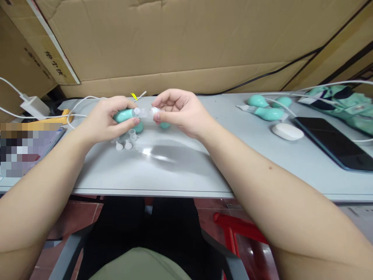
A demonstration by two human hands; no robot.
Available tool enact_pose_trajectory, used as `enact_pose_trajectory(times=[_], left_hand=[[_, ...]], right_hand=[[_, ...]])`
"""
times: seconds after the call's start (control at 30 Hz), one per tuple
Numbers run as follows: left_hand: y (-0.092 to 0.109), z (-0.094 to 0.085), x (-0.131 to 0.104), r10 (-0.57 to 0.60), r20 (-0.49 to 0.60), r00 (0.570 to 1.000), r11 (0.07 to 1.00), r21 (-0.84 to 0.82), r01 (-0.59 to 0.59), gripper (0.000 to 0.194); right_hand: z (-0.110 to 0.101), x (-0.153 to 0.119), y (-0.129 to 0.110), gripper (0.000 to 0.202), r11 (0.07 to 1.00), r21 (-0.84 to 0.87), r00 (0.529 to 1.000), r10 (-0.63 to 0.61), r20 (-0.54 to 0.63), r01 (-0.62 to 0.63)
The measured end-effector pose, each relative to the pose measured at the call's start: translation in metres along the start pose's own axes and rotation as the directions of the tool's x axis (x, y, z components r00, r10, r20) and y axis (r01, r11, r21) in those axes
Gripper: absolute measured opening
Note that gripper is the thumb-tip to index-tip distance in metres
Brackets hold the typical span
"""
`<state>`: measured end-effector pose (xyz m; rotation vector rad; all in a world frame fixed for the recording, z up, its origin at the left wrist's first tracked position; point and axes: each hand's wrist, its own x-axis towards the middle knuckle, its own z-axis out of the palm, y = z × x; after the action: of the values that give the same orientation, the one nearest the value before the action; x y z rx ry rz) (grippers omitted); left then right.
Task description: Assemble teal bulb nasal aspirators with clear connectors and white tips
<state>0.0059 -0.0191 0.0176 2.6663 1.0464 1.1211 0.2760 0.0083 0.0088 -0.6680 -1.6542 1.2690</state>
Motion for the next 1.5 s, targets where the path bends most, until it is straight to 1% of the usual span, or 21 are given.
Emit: enact_pose_trajectory(times=[0.07,0.13,0.23,0.37,0.5,0.63,0.73,0.97,1.13,1.23,1.4,1.5], left_hand=[[-0.002,0.001,0.0,0.006,0.005,1.0,1.0,-0.007,-0.006,0.022],[-0.003,0.001,0.0,0.017,0.014,1.0,1.0,-0.011,-0.016,0.023],[-0.003,0.002,0.0,0.022,0.033,0.999,1.0,-0.001,-0.022,0.025],[0.001,0.002,0.0,0.019,0.039,0.999,1.0,0.007,-0.019,0.025],[0.004,0.002,0.0,0.004,0.044,0.999,1.0,0.009,-0.004,0.024],[0.004,0.004,0.0,-0.006,0.046,0.999,1.0,-0.025,0.008,0.027],[0.004,0.004,0.0,-0.004,0.039,0.999,1.0,-0.017,0.005,0.028],[0.001,0.004,0.001,-0.001,0.029,1.0,1.0,0.019,0.0,0.026],[-0.002,0.006,0.0,-0.014,0.05,0.999,0.999,0.032,0.013,0.028],[-0.003,0.007,0.0,0.007,0.048,0.999,0.999,0.046,-0.009,0.026],[-0.003,0.007,0.001,0.036,0.009,0.999,0.997,0.068,-0.036,0.024],[-0.003,0.007,0.001,0.029,0.016,0.999,0.998,0.057,-0.03,0.024]], right_hand=[[0.003,-0.002,-0.001,0.053,0.997,-0.053,0.998,-0.052,-0.039,0.05],[0.005,-0.004,-0.003,0.054,0.99,-0.107,0.994,-0.092,-0.05,0.087],[0.008,-0.007,-0.005,0.051,0.98,-0.161,0.991,-0.126,-0.044,0.117],[0.01,-0.008,-0.007,0.048,0.972,-0.172,0.985,-0.168,-0.033,0.16],[0.011,-0.008,-0.007,0.051,0.966,-0.2,0.983,-0.177,-0.037,0.167],[0.01,-0.008,-0.007,0.055,0.955,-0.238,0.981,-0.189,-0.037,0.175],[0.01,-0.009,-0.007,0.05,0.951,-0.242,0.978,-0.208,-0.035,0.193],[0.009,-0.009,-0.005,0.032,0.923,-0.29,0.965,-0.261,0.007,0.252],[0.004,-0.009,-0.004,0.024,0.918,-0.347,0.98,-0.197,0.02,0.191],[0.005,-0.009,-0.003,0.023,0.928,-0.331,0.984,-0.177,0.013,0.171],[0.013,-0.008,-0.002,0.031,0.958,-0.239,0.983,-0.176,-0.047,0.16],[0.011,-0.008,-0.002,0.033,0.959,-0.235,0.985,-0.171,-0.032,0.158]])
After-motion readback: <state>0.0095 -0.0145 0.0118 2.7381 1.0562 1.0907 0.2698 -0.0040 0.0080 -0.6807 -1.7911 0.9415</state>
